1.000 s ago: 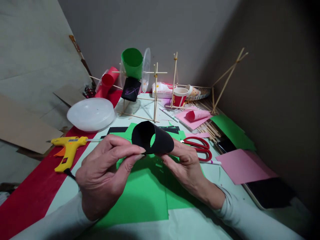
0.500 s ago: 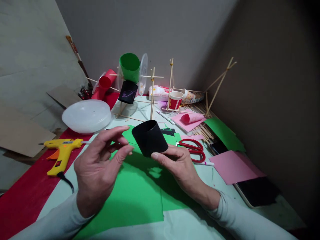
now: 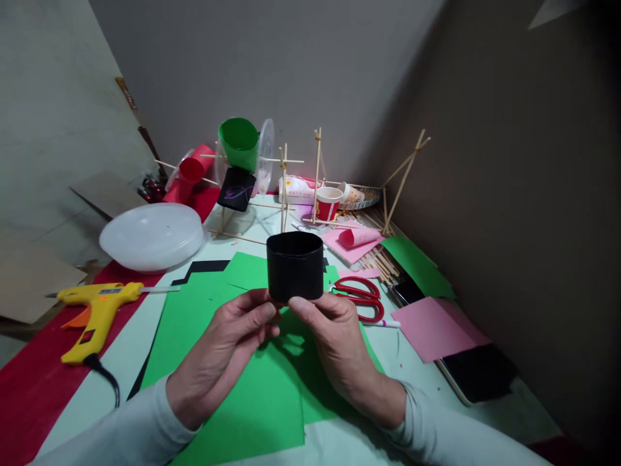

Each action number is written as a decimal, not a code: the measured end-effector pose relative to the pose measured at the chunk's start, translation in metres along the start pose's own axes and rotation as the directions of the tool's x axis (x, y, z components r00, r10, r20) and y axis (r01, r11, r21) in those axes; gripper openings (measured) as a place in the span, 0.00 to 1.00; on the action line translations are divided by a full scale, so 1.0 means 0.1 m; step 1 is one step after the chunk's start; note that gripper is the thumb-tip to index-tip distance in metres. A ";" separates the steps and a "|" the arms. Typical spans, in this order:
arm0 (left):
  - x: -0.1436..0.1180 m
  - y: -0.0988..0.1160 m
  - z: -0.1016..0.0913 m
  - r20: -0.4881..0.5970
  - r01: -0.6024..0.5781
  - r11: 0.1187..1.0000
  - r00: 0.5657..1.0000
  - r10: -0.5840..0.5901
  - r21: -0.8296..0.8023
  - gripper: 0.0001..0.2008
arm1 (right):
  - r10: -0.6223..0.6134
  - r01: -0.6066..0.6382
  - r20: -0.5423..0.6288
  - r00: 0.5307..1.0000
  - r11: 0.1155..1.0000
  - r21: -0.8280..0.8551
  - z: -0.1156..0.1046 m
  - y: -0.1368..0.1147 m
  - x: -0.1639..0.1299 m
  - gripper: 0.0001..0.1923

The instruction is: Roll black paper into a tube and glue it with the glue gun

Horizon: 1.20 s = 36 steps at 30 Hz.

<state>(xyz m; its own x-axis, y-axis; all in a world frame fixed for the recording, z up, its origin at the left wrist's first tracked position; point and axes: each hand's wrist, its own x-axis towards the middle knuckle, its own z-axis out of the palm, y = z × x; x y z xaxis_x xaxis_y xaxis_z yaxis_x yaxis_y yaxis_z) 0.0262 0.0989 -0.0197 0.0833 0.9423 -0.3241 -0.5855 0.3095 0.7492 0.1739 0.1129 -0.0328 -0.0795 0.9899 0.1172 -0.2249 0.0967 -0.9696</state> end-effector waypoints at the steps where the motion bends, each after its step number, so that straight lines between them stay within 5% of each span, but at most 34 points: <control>1: 0.00 0.00 0.00 -0.013 0.002 1.000 1.000 -0.002 -0.031 0.19 | -0.007 0.007 -0.010 1.000 1.000 -0.022 0.01 0.00 -0.01 0.08; 26: -0.01 0.11 -0.05 0.090 0.003 1.000 0.996 -0.002 -0.007 0.13 | 0.003 -0.005 0.067 0.998 1.000 0.017 0.07 0.01 -0.06 0.05; 32: -0.02 0.24 -0.06 0.111 -0.026 1.000 0.994 0.026 -0.003 0.11 | 0.063 -0.064 0.229 0.971 0.998 -0.006 0.07 -0.02 -0.06 0.07; 36: -0.03 0.36 -0.06 0.123 -0.105 0.994 0.987 0.105 -0.012 0.10 | -0.014 0.088 0.444 0.896 0.985 -0.146 0.06 0.02 -0.10 0.09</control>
<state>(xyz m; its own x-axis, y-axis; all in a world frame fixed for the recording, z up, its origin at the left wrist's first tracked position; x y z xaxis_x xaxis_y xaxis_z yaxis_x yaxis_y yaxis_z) -0.0001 0.1060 0.0043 0.1196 0.9781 -0.1701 -0.6008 0.2077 0.7719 0.1687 0.1027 -0.0344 -0.4989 0.8398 0.2141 -0.0867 0.1974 -0.9765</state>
